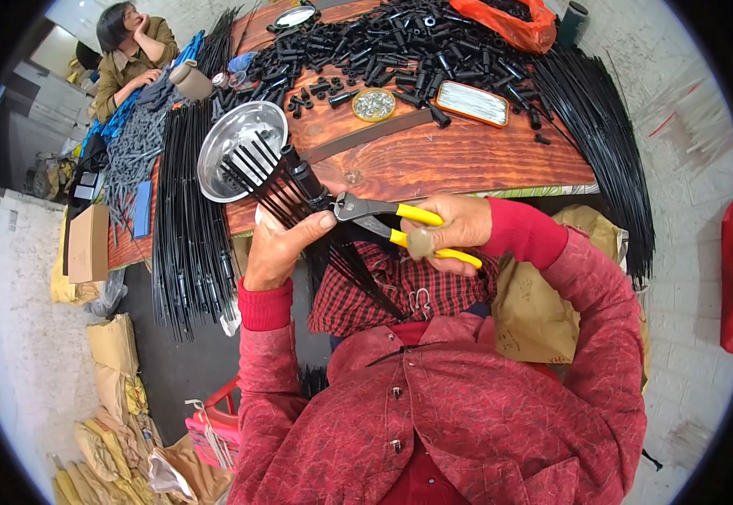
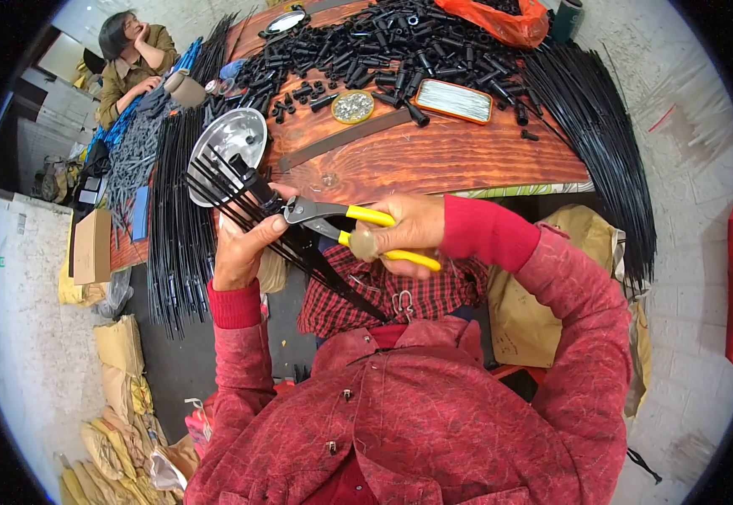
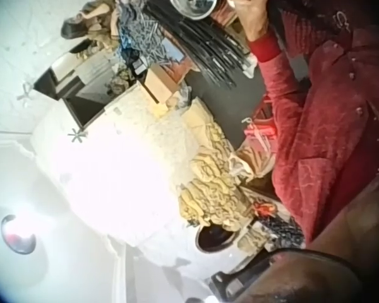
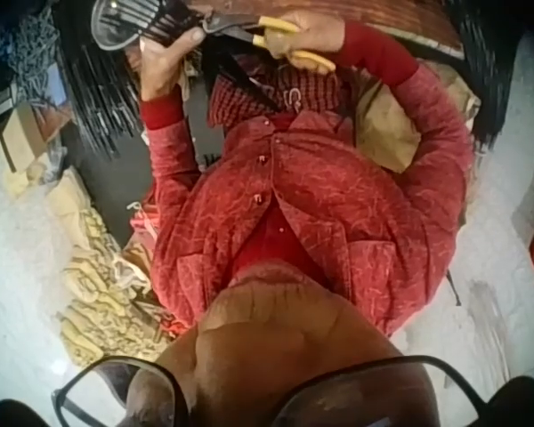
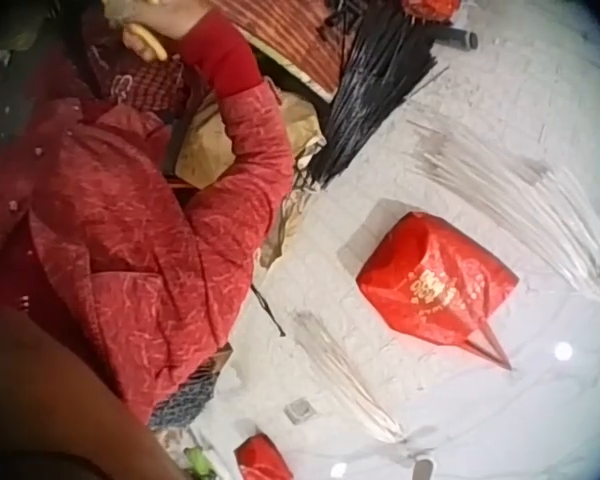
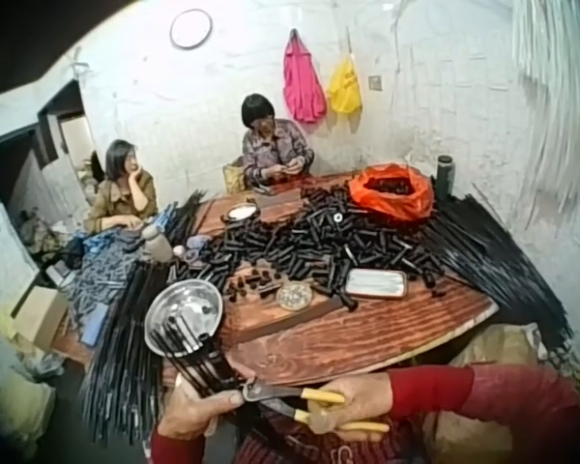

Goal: Assembling black spokes into a central metal frame component using pliers.

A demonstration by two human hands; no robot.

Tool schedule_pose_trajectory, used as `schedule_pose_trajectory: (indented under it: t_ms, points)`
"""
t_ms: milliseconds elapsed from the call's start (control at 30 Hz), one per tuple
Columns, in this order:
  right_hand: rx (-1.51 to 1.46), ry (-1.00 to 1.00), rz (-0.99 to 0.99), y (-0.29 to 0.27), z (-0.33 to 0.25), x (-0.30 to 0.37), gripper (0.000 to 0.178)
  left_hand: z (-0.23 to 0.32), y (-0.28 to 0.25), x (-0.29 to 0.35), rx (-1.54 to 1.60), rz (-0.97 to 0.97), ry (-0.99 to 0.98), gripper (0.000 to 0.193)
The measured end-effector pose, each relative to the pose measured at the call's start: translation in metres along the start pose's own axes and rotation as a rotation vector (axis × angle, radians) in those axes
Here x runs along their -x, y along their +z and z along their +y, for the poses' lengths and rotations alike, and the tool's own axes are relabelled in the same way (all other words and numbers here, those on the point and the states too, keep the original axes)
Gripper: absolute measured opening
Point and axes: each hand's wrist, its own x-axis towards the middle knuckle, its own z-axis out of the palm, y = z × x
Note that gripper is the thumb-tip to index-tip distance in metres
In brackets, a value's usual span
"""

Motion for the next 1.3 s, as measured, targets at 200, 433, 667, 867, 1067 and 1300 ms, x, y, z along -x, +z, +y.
schedule_pose_trajectory:
  t_ms: [200, 433, 667, 867, 1067, 1300]
  points:
    - [0.862, -0.156, 0.438, 0.006, -0.012, 0.009, 0.045, -0.007, 0.002, -0.002, 0.011, 0.065, 0.027, 0.032]
    - [1.600, -0.522, 0.835, 0.029, -0.023, 0.023, 0.046, -0.016, -0.001, 0.000, -0.021, 0.134, -0.003, 0.028]
    - [0.145, 0.265, 0.222, 0.016, -0.029, 0.031, 0.078, -0.009, 0.002, 0.000, 0.017, 0.011, 0.029, 0.027]
    - [0.286, 0.010, 0.322, 0.010, -0.007, 0.028, 0.062, -0.007, 0.002, -0.003, 0.005, 0.003, -0.018, 0.037]
    - [1.395, -0.641, 0.770, 0.024, -0.023, 0.027, 0.042, -0.011, 0.003, -0.003, 0.019, 0.078, 0.015, 0.030]
    - [-0.315, 0.262, 0.041, -0.006, 0.001, 0.030, 0.065, -0.013, 0.003, -0.001, 0.005, 0.039, -0.022, 0.040]
